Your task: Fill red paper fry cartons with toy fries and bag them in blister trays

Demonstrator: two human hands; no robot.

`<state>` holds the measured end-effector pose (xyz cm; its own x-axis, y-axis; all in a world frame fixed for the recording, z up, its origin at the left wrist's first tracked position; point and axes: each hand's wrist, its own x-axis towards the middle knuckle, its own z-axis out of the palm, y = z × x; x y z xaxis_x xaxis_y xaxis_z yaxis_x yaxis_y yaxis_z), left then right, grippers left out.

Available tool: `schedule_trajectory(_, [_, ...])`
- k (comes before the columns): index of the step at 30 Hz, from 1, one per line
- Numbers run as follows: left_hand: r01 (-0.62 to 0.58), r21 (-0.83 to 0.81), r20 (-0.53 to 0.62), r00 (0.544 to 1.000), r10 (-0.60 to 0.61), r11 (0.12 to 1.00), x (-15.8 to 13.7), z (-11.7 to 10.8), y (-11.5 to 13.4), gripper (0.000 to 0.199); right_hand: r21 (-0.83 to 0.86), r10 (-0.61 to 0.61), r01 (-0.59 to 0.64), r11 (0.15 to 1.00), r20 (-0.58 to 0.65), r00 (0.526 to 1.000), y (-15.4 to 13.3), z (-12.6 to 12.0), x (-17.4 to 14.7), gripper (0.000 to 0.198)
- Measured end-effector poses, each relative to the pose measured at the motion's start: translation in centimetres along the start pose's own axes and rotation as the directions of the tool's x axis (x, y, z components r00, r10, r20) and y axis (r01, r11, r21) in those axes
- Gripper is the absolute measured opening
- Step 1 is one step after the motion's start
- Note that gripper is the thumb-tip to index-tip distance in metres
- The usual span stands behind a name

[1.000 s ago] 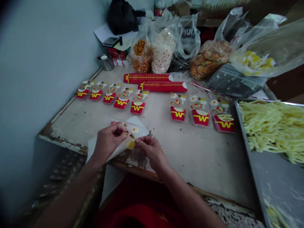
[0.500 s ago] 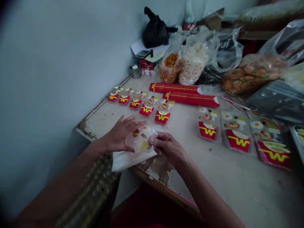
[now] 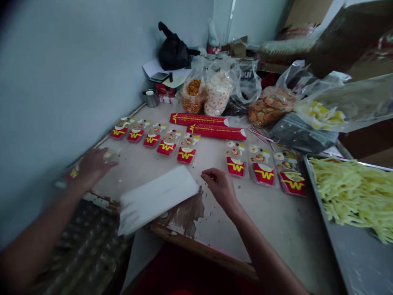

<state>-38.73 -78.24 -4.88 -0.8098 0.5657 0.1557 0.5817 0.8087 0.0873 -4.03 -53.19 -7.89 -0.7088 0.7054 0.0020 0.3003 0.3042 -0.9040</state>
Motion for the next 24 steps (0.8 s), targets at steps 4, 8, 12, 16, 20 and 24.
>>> schedule_trajectory(4, [-0.270,-0.180,0.119,0.949,0.293,0.946,-3.5,3.1,11.6,0.067,-0.318,-0.132,0.170,0.933,0.138,0.982,-0.5,1.2,0.2,0.019])
schedule_trajectory(8, [-0.196,-0.291,0.382,0.873,0.302,0.936,-3.1,4.3,16.1,0.049,-0.515,-0.285,0.357,0.780,0.216,0.934,-1.7,0.8,5.6,0.038])
schedule_trajectory(12, [-0.303,-0.331,0.310,0.860,0.406,0.894,-2.1,3.6,14.5,0.021,-0.639,-0.357,0.708,0.300,0.614,0.704,-2.9,0.3,13.9,0.074])
schedule_trajectory(16, [-0.238,-0.401,0.176,0.928,0.329,0.885,-1.5,3.7,12.4,0.022,-0.433,-0.196,0.901,0.013,0.883,0.427,-3.9,1.4,19.9,0.099])
schedule_trajectory(20, [0.202,-0.616,0.502,0.846,0.182,0.761,0.4,3.9,9.5,0.034,-0.338,-0.130,0.941,-0.014,0.934,0.333,-3.7,1.8,22.1,0.110])
schedule_trajectory(24, [0.369,-0.679,0.669,0.666,0.329,0.634,2.2,2.7,7.3,0.043,-0.353,-0.113,0.930,0.106,0.925,0.364,-2.6,0.9,22.4,0.112])
